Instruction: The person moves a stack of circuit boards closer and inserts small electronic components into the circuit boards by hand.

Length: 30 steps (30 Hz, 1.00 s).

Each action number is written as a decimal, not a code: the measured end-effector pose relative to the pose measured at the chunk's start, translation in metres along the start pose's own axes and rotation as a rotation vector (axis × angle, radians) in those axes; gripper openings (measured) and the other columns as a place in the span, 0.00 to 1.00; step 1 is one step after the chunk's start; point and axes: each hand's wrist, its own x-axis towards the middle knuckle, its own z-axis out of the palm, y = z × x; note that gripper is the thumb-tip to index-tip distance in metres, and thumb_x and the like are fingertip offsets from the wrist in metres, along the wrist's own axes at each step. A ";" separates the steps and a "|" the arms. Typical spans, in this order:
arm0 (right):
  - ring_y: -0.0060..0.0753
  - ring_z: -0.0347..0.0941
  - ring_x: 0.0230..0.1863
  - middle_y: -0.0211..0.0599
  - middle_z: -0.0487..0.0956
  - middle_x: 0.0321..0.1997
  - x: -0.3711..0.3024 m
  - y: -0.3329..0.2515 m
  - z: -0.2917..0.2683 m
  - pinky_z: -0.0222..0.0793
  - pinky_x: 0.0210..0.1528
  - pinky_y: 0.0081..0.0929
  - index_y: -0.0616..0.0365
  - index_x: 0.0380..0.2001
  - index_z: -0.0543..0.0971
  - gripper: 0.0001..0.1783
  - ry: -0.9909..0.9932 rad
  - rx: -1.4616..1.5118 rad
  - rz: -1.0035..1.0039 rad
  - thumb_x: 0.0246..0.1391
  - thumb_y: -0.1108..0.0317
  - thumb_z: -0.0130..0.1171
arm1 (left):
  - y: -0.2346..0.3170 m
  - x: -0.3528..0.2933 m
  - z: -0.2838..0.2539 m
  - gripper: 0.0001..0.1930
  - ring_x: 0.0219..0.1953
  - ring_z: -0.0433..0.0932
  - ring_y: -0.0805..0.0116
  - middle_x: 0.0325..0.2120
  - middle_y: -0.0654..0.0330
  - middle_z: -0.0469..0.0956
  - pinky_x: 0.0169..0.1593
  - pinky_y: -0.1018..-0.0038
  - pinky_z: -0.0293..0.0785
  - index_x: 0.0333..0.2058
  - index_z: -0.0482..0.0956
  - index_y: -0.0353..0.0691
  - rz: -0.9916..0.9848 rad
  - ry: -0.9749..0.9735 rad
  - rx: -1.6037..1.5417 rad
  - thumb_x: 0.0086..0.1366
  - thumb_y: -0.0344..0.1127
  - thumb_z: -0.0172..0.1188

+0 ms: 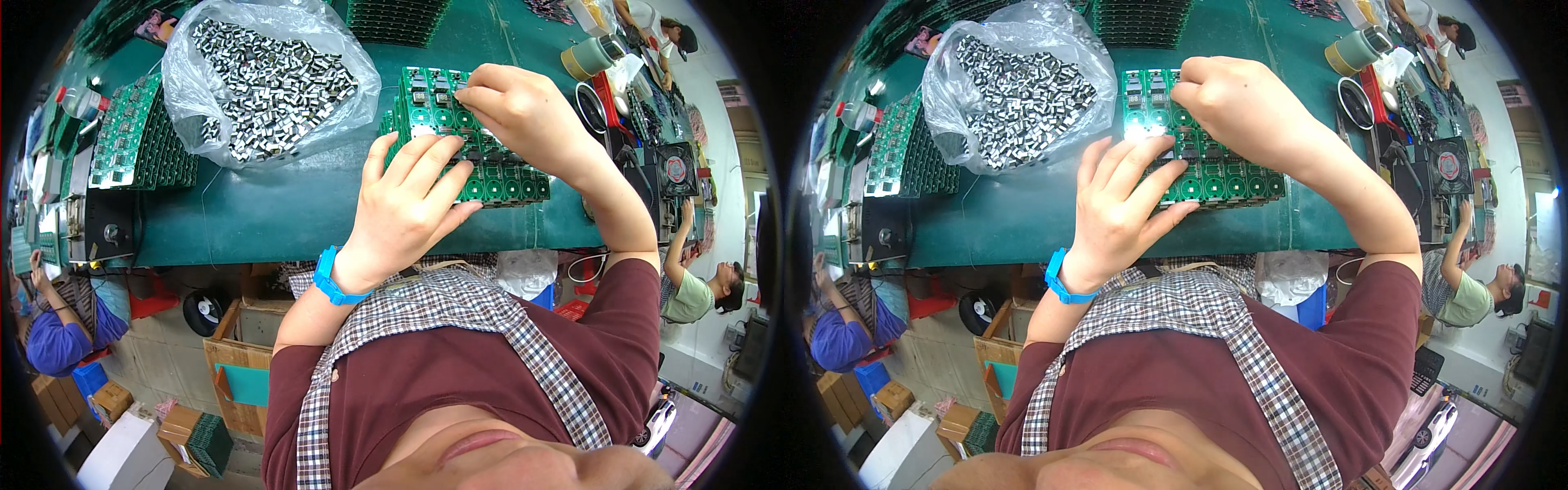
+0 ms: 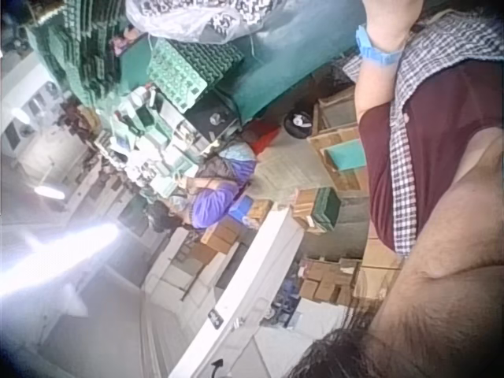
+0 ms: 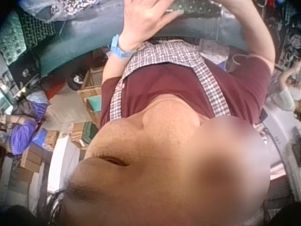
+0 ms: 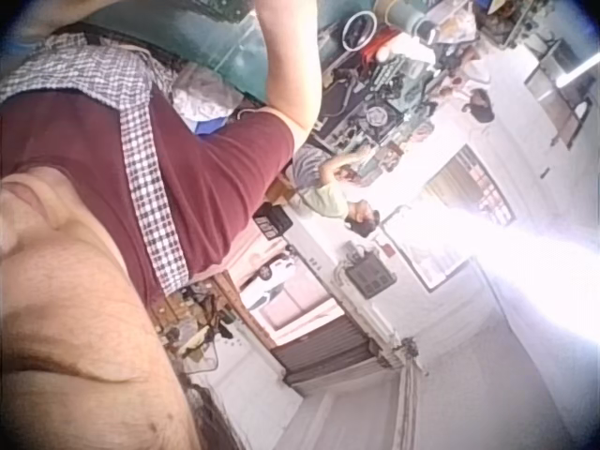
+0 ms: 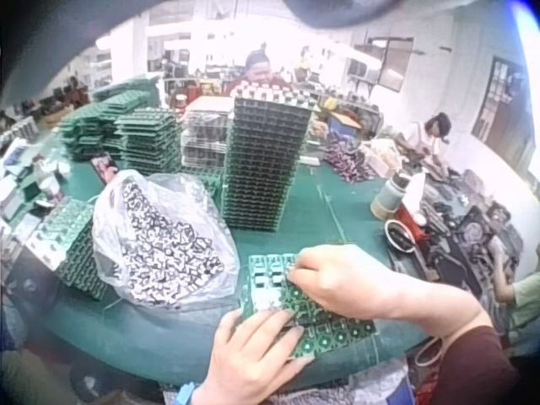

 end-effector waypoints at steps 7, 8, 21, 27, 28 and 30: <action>0.39 0.75 0.37 0.38 0.73 0.35 -0.009 -0.015 0.004 0.73 0.36 0.30 0.64 0.37 0.75 0.16 0.015 -0.066 0.013 0.39 0.76 0.54 | -0.001 -0.001 -0.002 0.19 0.49 0.70 0.62 0.46 0.61 0.73 0.54 0.59 0.60 0.37 0.79 0.43 -0.010 -0.001 -0.011 0.45 0.42 0.68; 0.39 0.74 0.37 0.38 0.72 0.35 -0.010 -0.018 0.005 0.73 0.36 0.30 0.64 0.37 0.75 0.16 0.037 -0.065 0.024 0.40 0.76 0.54 | -0.001 -0.003 -0.001 0.20 0.50 0.70 0.61 0.46 0.60 0.73 0.55 0.58 0.60 0.37 0.79 0.43 -0.003 0.009 -0.019 0.45 0.43 0.68; 0.37 0.76 0.29 0.33 0.78 0.32 -0.025 -0.006 -0.007 0.72 0.29 0.28 0.55 0.34 0.79 0.07 0.324 0.128 0.224 0.48 0.73 0.59 | -0.156 -0.015 0.015 0.09 0.36 0.74 0.50 0.31 0.53 0.75 0.40 0.60 0.71 0.35 0.77 0.38 -0.484 -0.055 0.400 0.53 0.29 0.59; 0.37 0.76 0.30 0.33 0.78 0.33 -0.035 0.004 -0.006 0.72 0.31 0.29 0.55 0.33 0.78 0.06 0.294 0.186 0.257 0.49 0.72 0.59 | -0.177 -0.010 0.039 0.02 0.32 0.74 0.52 0.26 0.54 0.72 0.35 0.58 0.71 0.28 0.74 0.39 -0.399 -0.028 0.541 0.55 0.29 0.56; 0.37 0.76 0.30 0.33 0.78 0.33 -0.035 0.005 -0.007 0.72 0.31 0.29 0.55 0.33 0.78 0.06 0.295 0.185 0.256 0.49 0.72 0.59 | -0.177 -0.009 0.041 0.02 0.32 0.75 0.52 0.26 0.54 0.72 0.35 0.58 0.71 0.29 0.74 0.39 -0.388 -0.009 0.557 0.56 0.29 0.56; 0.37 0.76 0.30 0.34 0.77 0.33 -0.032 0.005 -0.009 0.72 0.31 0.29 0.55 0.33 0.78 0.06 0.268 0.210 0.249 0.49 0.71 0.59 | -0.174 -0.008 0.038 0.02 0.32 0.75 0.52 0.27 0.54 0.73 0.34 0.56 0.71 0.29 0.74 0.39 -0.357 0.014 0.539 0.56 0.28 0.55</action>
